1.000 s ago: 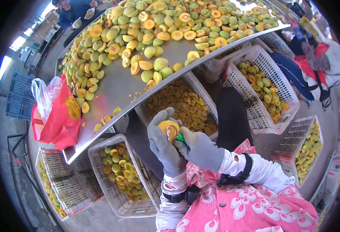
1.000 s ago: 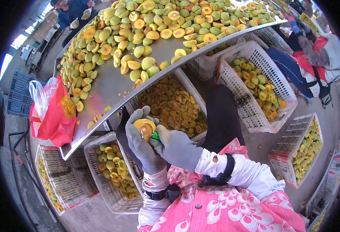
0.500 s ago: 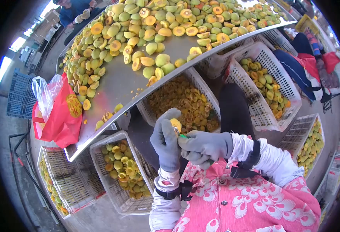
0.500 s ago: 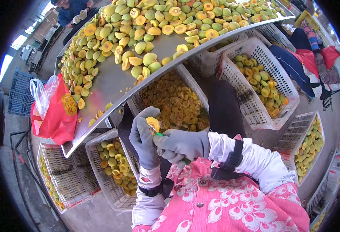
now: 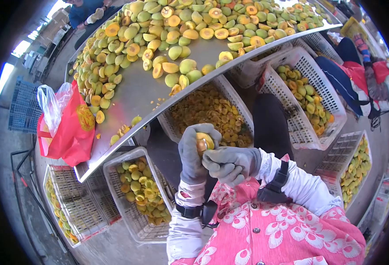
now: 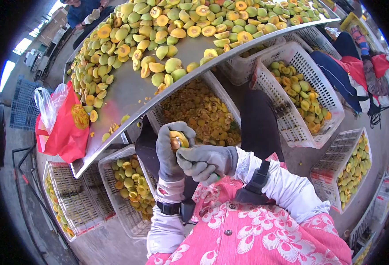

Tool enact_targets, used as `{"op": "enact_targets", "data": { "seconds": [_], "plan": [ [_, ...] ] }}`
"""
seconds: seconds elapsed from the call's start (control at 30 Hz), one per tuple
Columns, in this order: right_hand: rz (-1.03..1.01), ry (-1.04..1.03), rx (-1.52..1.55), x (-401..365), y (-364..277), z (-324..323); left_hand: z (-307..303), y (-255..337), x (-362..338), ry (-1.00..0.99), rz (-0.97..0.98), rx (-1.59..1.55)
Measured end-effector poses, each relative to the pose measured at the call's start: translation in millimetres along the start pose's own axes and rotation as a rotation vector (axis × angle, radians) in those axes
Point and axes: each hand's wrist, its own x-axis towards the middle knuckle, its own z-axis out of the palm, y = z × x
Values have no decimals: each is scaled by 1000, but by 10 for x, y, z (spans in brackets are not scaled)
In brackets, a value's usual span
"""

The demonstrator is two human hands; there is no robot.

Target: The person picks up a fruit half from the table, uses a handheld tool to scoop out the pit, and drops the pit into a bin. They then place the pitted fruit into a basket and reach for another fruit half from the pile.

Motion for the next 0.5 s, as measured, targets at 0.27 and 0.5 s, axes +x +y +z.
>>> {"op": "enact_targets", "data": {
  "seconds": [0.27,0.5],
  "plan": [
    [-56,417,-488,48,-87,59,-87,-265,75,444,-332,-579],
    [-476,1150,-1262,203,-78,-376,-70,-229,191,573,-52,-5]
  ]
}}
